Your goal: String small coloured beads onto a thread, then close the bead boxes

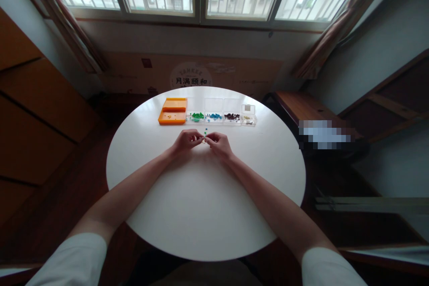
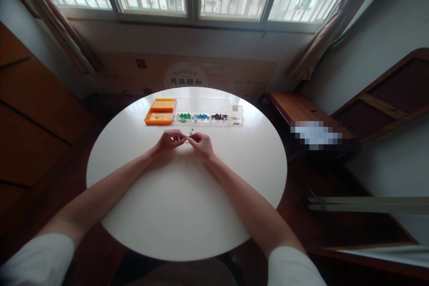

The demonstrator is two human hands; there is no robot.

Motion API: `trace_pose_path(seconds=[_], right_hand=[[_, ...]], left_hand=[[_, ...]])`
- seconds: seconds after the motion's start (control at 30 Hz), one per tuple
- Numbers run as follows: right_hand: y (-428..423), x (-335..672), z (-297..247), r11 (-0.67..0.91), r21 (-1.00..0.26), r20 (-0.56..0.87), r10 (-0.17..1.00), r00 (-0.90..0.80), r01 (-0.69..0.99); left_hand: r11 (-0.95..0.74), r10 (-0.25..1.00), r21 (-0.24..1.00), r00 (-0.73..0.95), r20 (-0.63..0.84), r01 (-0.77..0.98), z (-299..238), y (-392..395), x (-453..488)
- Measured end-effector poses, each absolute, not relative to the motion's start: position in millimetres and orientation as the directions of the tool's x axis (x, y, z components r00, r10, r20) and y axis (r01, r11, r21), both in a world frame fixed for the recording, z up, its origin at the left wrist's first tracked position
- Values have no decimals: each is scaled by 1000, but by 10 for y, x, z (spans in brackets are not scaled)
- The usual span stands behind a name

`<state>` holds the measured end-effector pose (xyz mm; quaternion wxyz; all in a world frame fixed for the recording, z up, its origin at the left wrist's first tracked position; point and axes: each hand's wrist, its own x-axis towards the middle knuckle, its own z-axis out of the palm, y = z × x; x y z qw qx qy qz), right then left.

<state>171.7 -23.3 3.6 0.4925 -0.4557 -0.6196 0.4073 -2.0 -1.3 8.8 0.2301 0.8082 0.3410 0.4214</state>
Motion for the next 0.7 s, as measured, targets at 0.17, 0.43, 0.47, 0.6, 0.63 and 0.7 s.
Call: trace_pose_path(seconds=[0.17,0.43,0.47,0.6,0.63,0.7], right_hand=[[-228,1718,38,248,-957,235,967,-97,148],[-239,1717,68,232,-966,222,971,-93,117],[-240,1716,70,230,-966,220,971,-93,115],[-241,1714,68,226,-968,216,972,-94,113],[-239,1715,65,225,-968,215,972,-93,112],[-235,1717,56,224,-969,215,972,-92,108]], left_hand=[[-653,751,668,414,514,357,79,-11,-19],[-663,744,660,411,527,354,84,-15,-23],[-664,743,659,411,528,353,84,-15,-23],[-662,745,660,411,526,356,84,-11,-22],[-661,746,661,410,525,355,85,-10,-22],[-659,747,663,410,524,354,86,-9,-22]])
